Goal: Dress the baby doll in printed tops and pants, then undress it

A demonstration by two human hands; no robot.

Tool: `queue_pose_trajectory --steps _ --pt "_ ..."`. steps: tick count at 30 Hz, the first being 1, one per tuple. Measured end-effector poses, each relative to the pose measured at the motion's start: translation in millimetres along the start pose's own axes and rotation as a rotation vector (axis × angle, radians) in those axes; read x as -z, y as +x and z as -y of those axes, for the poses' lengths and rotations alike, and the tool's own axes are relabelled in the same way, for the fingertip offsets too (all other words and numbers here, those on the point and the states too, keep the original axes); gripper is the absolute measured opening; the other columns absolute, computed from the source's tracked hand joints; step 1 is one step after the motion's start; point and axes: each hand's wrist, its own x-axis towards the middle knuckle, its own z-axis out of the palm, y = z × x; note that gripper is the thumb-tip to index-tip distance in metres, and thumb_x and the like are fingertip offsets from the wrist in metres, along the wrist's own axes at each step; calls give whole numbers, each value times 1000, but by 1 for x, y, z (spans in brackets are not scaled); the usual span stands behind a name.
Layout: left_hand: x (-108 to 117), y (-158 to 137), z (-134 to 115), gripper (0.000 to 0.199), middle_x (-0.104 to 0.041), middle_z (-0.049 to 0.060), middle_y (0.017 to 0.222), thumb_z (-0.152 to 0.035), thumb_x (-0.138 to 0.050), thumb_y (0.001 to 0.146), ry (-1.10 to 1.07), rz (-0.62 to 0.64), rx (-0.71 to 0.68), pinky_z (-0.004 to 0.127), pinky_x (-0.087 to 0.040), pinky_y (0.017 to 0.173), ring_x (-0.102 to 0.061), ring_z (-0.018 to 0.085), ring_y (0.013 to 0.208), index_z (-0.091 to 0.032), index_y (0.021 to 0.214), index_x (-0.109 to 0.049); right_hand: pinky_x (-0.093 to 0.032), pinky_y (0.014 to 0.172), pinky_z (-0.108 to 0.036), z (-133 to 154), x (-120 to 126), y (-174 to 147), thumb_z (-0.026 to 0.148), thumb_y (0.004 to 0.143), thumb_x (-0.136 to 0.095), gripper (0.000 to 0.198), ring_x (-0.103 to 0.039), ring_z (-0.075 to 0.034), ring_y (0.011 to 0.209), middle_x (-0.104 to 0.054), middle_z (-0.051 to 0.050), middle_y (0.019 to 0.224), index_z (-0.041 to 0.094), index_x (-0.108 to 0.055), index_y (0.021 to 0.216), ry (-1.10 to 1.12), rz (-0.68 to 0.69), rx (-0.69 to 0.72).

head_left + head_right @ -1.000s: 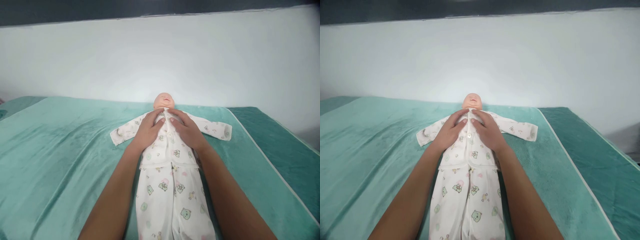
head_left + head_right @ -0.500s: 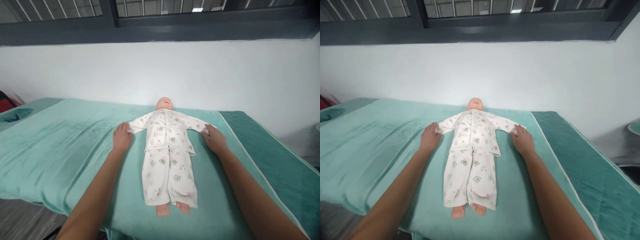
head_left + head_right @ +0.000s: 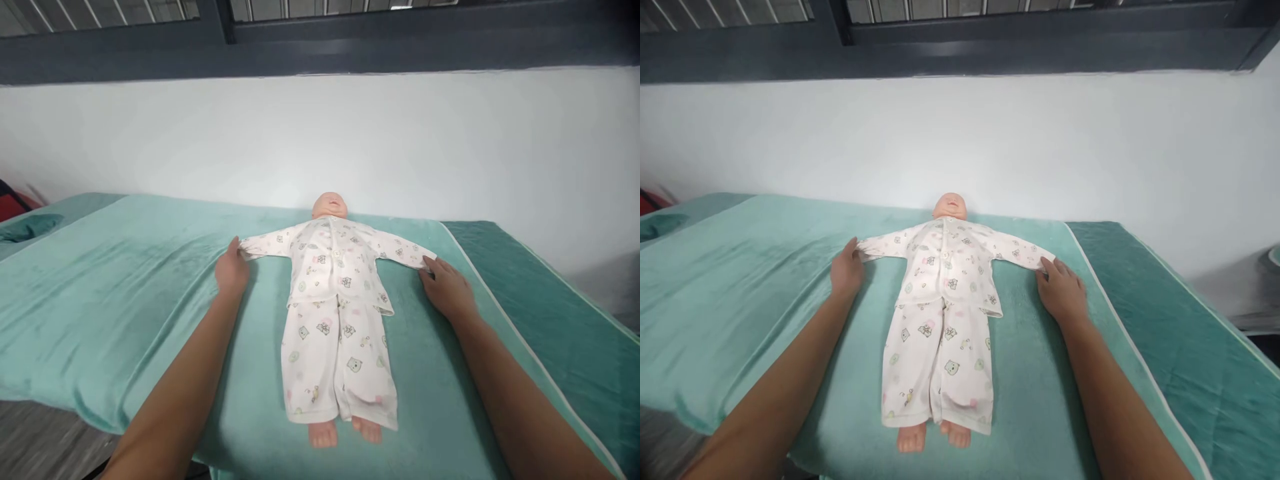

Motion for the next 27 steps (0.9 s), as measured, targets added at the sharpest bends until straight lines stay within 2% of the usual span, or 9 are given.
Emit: queue_pose_trajectory --steps 6,8,11,14,16,19,22,24,27 --pt "-2 6 2 55 -59 14 139 -14 -39 92 -67 -46 37 48 -45 105 -55 33 129 -15 147 -45 -39 108 -47 1 -4 4 37 97 -35 51 -44 -34 135 -46 -16 149 16 -57 137 -57 -34 19" --pt "-1 2 2 57 -56 12 144 -7 -39 88 -110 -78 -13 44 -40 111 -50 30 134 -12 144 -49 -38 109 -49 3 -5 0 36 96 -36 50 -41 -35 137 -44 -18 149 15 -58 135 -65 -78 13" --pt "2 -7 1 57 -54 8 146 -1 -37 83 -124 -121 -160 37 -34 118 -47 23 137 -10 136 -57 -36 110 -52 8 -5 -10 34 93 -40 50 -35 -36 141 -40 -20 151 13 -57 136 -43 -135 16" --pt "5 -22 -3 59 -59 4 141 1 -37 79 -24 -65 -274 34 -35 117 -50 19 135 -14 130 -62 -35 111 -53 17 -3 -23 31 91 -42 50 -34 -35 142 -39 -19 152 13 -55 136 32 -171 65" --pt "6 -34 -6 58 -59 4 141 -1 -39 78 22 -26 -299 36 -37 116 -50 20 135 -17 128 -64 -34 113 -52 23 -2 -34 30 91 -43 50 -34 -34 142 -40 -20 152 11 -55 135 102 -190 120" --pt "9 -53 -9 56 -51 5 149 -6 -41 82 88 7 -280 43 -38 114 -47 24 138 -19 132 -60 -34 115 -50 34 3 -62 32 91 -43 50 -35 -33 142 -41 -20 151 9 -55 134 222 -200 181" --pt "13 -71 -8 56 -45 7 154 -8 -39 84 148 25 -254 48 -37 114 -45 27 138 -18 137 -55 -36 114 -51 41 11 -103 37 93 -44 50 -40 -33 139 -44 -18 150 12 -55 134 328 -180 196" --pt "17 -83 -6 55 -45 9 153 -10 -38 85 137 40 -271 48 -35 115 -46 28 138 -16 137 -55 -38 112 -52 45 19 -137 39 94 -43 49 -43 -32 137 -46 -15 149 16 -55 135 388 -162 211" --pt "25 -110 -3 50 -56 11 144 -15 -39 87 40 68 -303 44 -36 115 -51 26 133 -14 133 -59 -38 112 -53 51 31 -190 41 96 -46 45 -47 -30 134 -50 -11 146 21 -55 135 510 -133 236"
